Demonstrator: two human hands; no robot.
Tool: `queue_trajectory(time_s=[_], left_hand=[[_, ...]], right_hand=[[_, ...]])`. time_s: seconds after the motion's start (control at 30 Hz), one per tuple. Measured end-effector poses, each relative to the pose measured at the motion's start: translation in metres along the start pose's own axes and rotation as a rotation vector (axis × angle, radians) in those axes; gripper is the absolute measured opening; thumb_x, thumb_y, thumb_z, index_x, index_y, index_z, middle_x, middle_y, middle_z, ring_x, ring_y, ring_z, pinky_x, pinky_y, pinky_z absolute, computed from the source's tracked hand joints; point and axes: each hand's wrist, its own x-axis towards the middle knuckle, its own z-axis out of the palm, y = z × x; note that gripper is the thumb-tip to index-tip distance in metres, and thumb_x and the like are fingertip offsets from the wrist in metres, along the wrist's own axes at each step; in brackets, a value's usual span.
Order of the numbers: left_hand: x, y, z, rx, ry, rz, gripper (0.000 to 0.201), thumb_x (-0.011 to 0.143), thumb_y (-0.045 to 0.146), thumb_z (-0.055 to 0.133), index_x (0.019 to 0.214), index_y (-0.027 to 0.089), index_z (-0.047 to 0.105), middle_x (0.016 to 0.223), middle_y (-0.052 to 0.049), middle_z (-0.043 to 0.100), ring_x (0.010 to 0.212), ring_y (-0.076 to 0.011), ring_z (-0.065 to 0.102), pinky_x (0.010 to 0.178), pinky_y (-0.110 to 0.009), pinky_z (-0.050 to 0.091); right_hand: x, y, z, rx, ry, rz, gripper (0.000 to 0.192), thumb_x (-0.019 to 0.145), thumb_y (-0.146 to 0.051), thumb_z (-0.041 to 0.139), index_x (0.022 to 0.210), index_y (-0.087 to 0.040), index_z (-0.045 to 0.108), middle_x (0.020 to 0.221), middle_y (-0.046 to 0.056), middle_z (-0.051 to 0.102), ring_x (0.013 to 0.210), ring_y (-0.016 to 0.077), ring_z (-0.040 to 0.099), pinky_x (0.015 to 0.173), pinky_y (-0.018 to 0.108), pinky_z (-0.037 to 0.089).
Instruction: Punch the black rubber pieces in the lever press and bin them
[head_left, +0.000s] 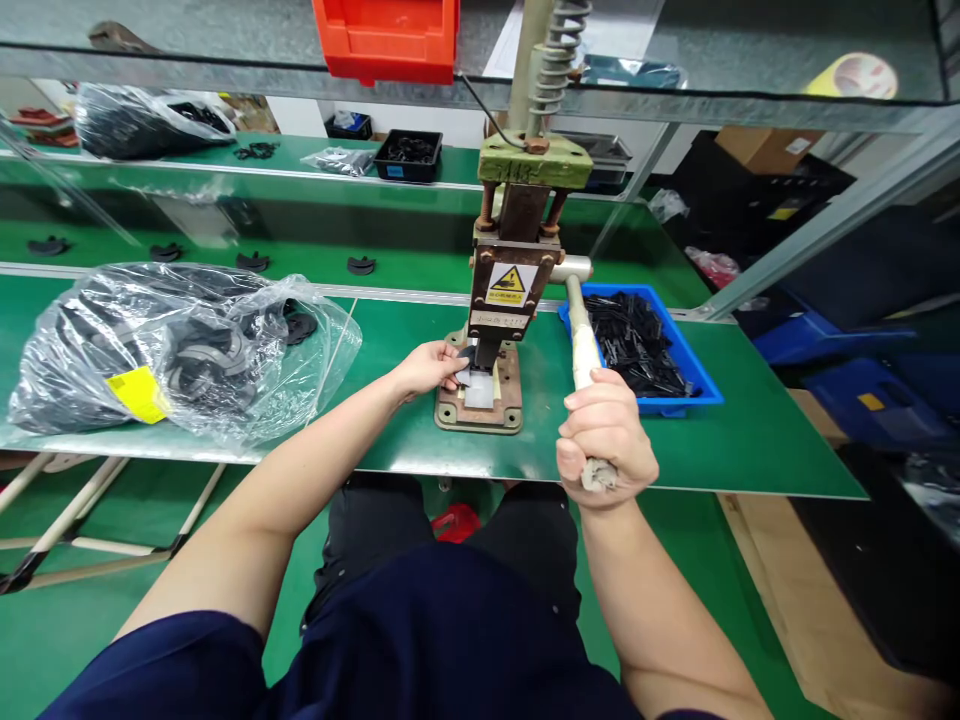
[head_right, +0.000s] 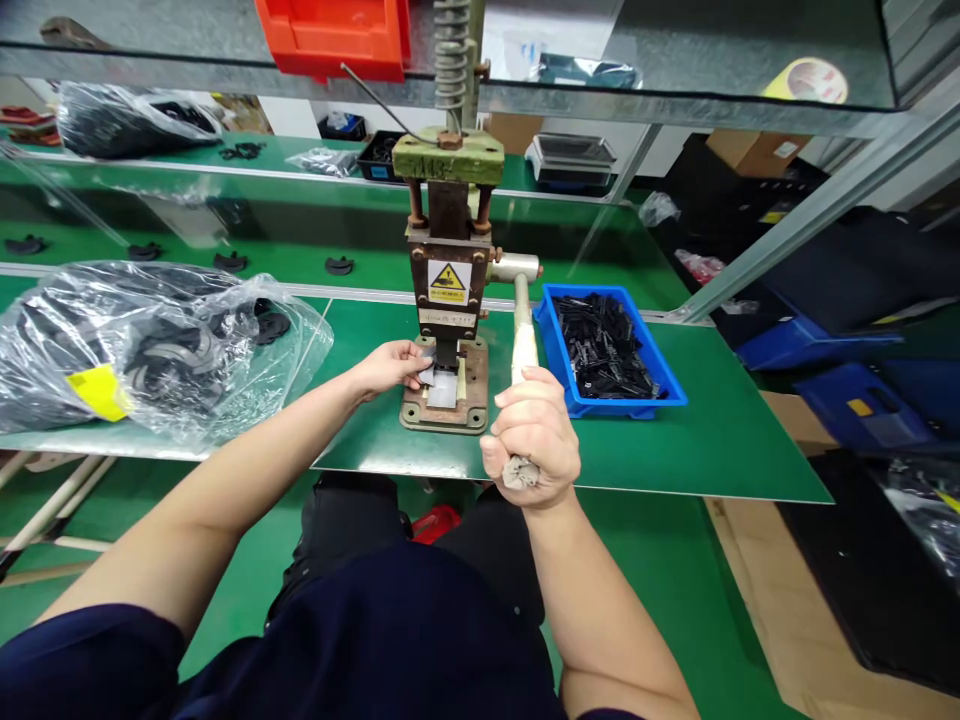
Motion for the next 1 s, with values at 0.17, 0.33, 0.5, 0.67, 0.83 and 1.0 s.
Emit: queue_trajectory(time_s=[0.17,0.33,0.5,0.67,0.83,1.0], left_hand=[[0.011,0.0,0.007,0.103,0.001,-0.031,0.042,0.082,0.038,0.093,0.082,0.018,0.056,0.058,-0.002,0.069,0.046,-0.0128,0.065,0.05,-0.023,0.052],[0.021,0.002,0.007,0.179,-0.029,-0.092,0.046,0.077,0.038,0.096,0.082,0.021,0.054,0.058,-0.003,0.069,0.047,-0.0175,0.068,0.047,-0.024,0.051],[0.025,0.008,0.009,0.204,-0.059,-0.174,0.042,0.08,0.033,0.094,0.099,0.02,0.059,0.068,-0.003,0.073,0.054,-0.0179,0.073,0.052,-0.025,0.056],[0.011,0.005,0.022,0.187,-0.011,-0.15,0.039,0.085,0.039,0.09,0.097,0.02,0.058,0.063,-0.002,0.067,0.05,-0.0155,0.067,0.05,-0.025,0.053],[-0.015,-0.006,0.008,0.236,-0.113,0.216,0.037,0.088,0.045,0.084,0.108,0.021,0.064,0.087,-0.007,0.076,0.068,-0.0178,0.073,0.062,-0.029,0.058],[-0.022,-0.008,-0.113,0.708,0.342,0.308,0.021,0.097,0.038,0.066,0.104,0.021,0.074,0.108,-0.011,0.078,0.099,-0.0251,0.074,0.095,-0.039,0.057]], right_hand=[[0.001,-0.001,-0.001,-0.017,-0.018,0.003,0.018,0.087,-0.026,0.071,0.074,-0.026,0.059,0.072,-0.006,0.067,0.085,0.0177,0.072,0.105,0.056,0.06],[0.0,0.0,0.0,-0.008,0.008,0.003,0.018,0.087,-0.027,0.072,0.074,-0.026,0.059,0.071,-0.006,0.067,0.085,0.0172,0.071,0.105,0.056,0.059],[-0.001,0.0,0.001,-0.032,0.011,-0.004,0.021,0.089,-0.029,0.07,0.073,-0.026,0.058,0.069,-0.007,0.067,0.084,0.0163,0.072,0.104,0.055,0.06],[0.002,0.001,-0.001,-0.048,0.005,-0.004,0.021,0.088,-0.032,0.07,0.072,-0.027,0.057,0.069,-0.008,0.066,0.08,0.0163,0.073,0.102,0.053,0.062],[0.003,0.005,-0.002,-0.037,0.015,-0.029,0.024,0.083,-0.029,0.075,0.068,-0.024,0.059,0.068,-0.006,0.069,0.078,0.0174,0.073,0.1,0.054,0.062],[0.0,0.012,0.001,-0.026,0.049,-0.03,0.027,0.082,-0.029,0.076,0.065,-0.025,0.057,0.065,-0.007,0.067,0.075,0.0178,0.072,0.099,0.054,0.062]])
